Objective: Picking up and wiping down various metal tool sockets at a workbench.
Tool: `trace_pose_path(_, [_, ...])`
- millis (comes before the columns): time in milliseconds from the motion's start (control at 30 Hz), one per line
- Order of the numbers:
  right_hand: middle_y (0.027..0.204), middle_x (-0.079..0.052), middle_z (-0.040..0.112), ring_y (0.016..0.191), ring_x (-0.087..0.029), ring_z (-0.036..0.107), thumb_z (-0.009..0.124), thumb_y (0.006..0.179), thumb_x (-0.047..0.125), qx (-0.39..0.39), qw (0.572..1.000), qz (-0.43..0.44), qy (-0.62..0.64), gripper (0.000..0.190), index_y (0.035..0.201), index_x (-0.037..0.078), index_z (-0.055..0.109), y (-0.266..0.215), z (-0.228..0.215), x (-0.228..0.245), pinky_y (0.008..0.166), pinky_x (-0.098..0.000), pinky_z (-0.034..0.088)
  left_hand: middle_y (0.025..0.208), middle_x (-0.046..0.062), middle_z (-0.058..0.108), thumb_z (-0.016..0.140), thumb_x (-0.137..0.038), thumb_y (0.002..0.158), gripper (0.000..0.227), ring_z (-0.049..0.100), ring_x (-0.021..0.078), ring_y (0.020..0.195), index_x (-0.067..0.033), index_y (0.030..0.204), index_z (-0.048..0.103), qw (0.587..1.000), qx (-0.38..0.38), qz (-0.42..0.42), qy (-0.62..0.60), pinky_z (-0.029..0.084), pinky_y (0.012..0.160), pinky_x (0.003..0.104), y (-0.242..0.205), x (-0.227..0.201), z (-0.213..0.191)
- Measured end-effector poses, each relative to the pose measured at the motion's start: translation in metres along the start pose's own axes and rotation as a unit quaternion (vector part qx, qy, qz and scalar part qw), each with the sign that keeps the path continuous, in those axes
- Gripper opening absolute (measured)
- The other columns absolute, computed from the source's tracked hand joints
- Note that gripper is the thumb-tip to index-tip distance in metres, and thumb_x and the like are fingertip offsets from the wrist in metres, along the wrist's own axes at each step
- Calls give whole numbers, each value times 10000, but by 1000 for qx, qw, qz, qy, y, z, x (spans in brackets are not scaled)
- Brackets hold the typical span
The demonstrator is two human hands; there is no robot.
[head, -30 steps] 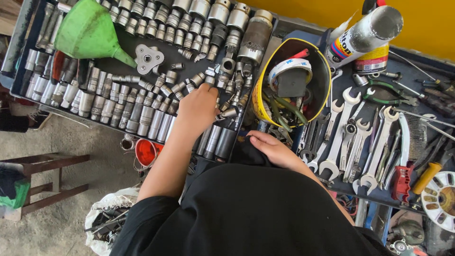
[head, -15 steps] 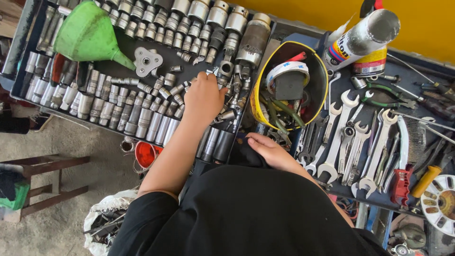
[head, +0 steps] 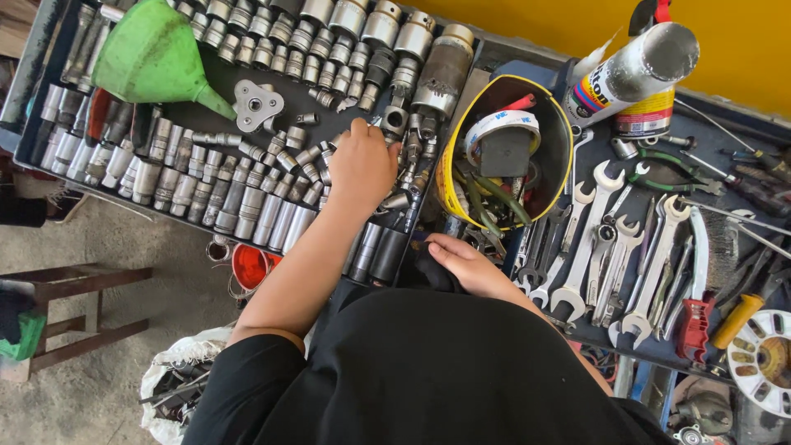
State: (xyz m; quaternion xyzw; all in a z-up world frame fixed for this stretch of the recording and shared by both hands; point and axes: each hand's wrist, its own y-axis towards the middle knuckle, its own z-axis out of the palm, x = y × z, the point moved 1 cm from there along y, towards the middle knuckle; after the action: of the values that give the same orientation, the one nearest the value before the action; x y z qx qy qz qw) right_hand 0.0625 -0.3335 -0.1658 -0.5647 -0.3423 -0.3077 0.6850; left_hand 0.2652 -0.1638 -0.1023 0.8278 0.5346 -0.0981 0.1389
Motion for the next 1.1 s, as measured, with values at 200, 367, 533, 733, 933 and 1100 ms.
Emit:
trace_pose_path(200, [1306,-73,672,1229,-163,587,572,993,409,-22,999,24,-9,566,1388,4,580,3,-2,-4,1058,-281,423,1024,185,606,732,-317,890,350,663,373,905,26,914,666,1000,-23,2,-21,562,706,467,1,2,0])
trace_pose_path(367, [1276,-91,680,1208,-175,587,569,1009,401,-12,1000,-6,-14,548,1369,-12,598,1,-2,1,1051,-290,426,1027,189,605,728,-330,903,366,669,384,881,30,905,663,999,-15,-17,-33,559,679,487,2,1,-10])
trace_pose_path(533, [1265,-80,682,1202,-169,593,562,1007,389,-12,1000,18,-14,527,1366,5,601,-2,1,12,1046,-287,432,1000,183,622,723,-344,913,365,670,393,871,16,882,671,998,-26,-14,-61,548,687,506,1,6,-10])
trace_pose_path(733, [1263,-105,679,1195,-192,593,563,1013,396,-10,1000,11,5,541,1374,-5,598,1,-1,5,1043,-304,438,972,204,629,710,-354,929,391,663,420,794,17,817,662,990,-22,-48,-129,535,674,510,5,14,-13])
trace_pose_path(933, [1276,-71,679,1212,-170,596,550,1008,409,-14,1000,11,-11,541,1378,16,580,0,-1,9,1049,-295,434,951,197,649,699,-334,939,370,658,415,779,14,817,672,983,-60,-50,-169,527,669,495,7,20,-17])
trace_pose_path(1100, [1214,-86,690,1141,-178,598,537,1033,387,22,1000,-17,12,504,1336,-6,625,-1,1,15,1015,-291,444,798,171,689,691,-332,973,380,672,371,744,6,799,693,976,-108,-21,-190,520,654,463,10,36,-7])
